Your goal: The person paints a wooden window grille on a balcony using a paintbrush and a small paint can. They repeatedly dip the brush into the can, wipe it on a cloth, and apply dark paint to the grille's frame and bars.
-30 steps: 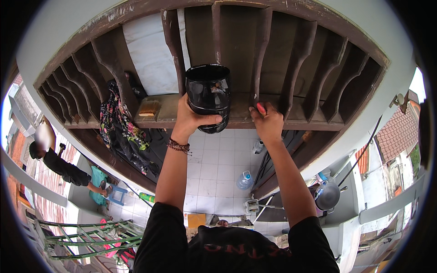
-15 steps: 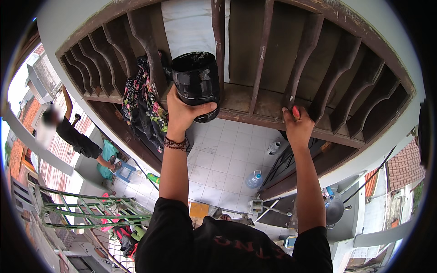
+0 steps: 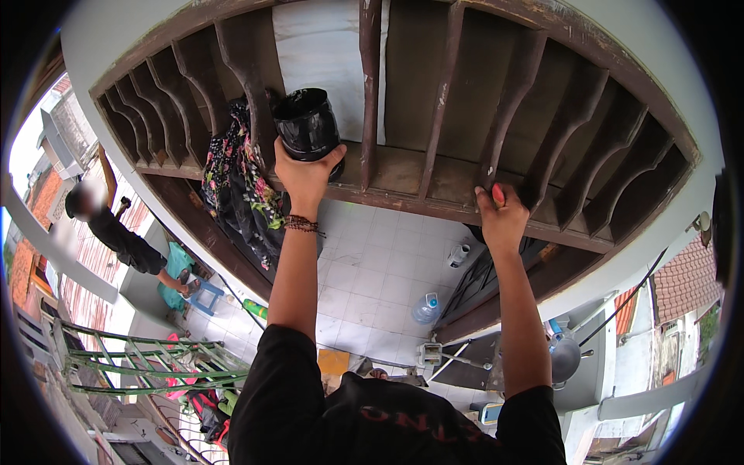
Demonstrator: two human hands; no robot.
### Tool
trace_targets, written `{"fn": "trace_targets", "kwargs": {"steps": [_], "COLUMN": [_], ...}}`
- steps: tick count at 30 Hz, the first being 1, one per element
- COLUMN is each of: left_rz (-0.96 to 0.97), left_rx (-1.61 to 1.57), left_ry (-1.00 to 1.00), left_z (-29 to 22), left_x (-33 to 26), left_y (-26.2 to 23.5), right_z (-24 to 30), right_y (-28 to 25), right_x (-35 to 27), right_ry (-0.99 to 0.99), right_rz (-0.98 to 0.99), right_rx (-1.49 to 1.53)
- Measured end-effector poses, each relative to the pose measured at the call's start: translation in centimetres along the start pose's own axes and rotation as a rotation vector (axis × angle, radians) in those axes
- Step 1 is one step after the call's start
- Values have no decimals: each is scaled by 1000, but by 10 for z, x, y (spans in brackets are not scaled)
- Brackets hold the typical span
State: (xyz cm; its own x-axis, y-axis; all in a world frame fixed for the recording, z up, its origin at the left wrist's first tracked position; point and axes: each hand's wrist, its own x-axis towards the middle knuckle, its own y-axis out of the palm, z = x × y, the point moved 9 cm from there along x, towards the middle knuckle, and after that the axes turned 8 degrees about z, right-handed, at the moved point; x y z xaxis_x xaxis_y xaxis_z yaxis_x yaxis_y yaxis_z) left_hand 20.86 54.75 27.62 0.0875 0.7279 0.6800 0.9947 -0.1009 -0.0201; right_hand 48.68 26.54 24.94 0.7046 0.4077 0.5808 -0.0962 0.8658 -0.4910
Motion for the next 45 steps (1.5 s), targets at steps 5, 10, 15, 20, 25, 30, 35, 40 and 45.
{"fn": "trace_targets", "kwargs": {"steps": [5, 10, 15, 20, 25, 30, 35, 40, 45], "left_rz": [141, 535, 686, 840, 892, 930, 861, 826, 797], "left_rx": [-196, -462, -700, -880, -963, -960, -950, -935, -870], "left_ry": [35, 12, -70, -233, -304, -293, -345, -336, -196], "left_z": [-24, -55, -73, -48, -40, -31, -25, -25, -59], "left_x": [-17, -37, -45, -49, -61, -67, -73, -75, -78], "left_y": [-9, 28, 81, 116, 128, 134, 142, 148, 152], "right_z": [4, 3, 4, 7, 0, 5, -28, -145, -290], "right_y": [2, 1, 1, 0, 1, -15, -48, -51, -46], "right_x": [1, 3, 5, 5, 3, -2, -44, -138, -285], "right_ry": [-37, -6, 0, -31, -13, -67, 59, 618, 795], "right_rz": [2, 14, 16, 8, 58, 96, 64, 343, 238], "right_rx": [1, -13, -51, -60, -14, 13, 264, 394, 423]}}
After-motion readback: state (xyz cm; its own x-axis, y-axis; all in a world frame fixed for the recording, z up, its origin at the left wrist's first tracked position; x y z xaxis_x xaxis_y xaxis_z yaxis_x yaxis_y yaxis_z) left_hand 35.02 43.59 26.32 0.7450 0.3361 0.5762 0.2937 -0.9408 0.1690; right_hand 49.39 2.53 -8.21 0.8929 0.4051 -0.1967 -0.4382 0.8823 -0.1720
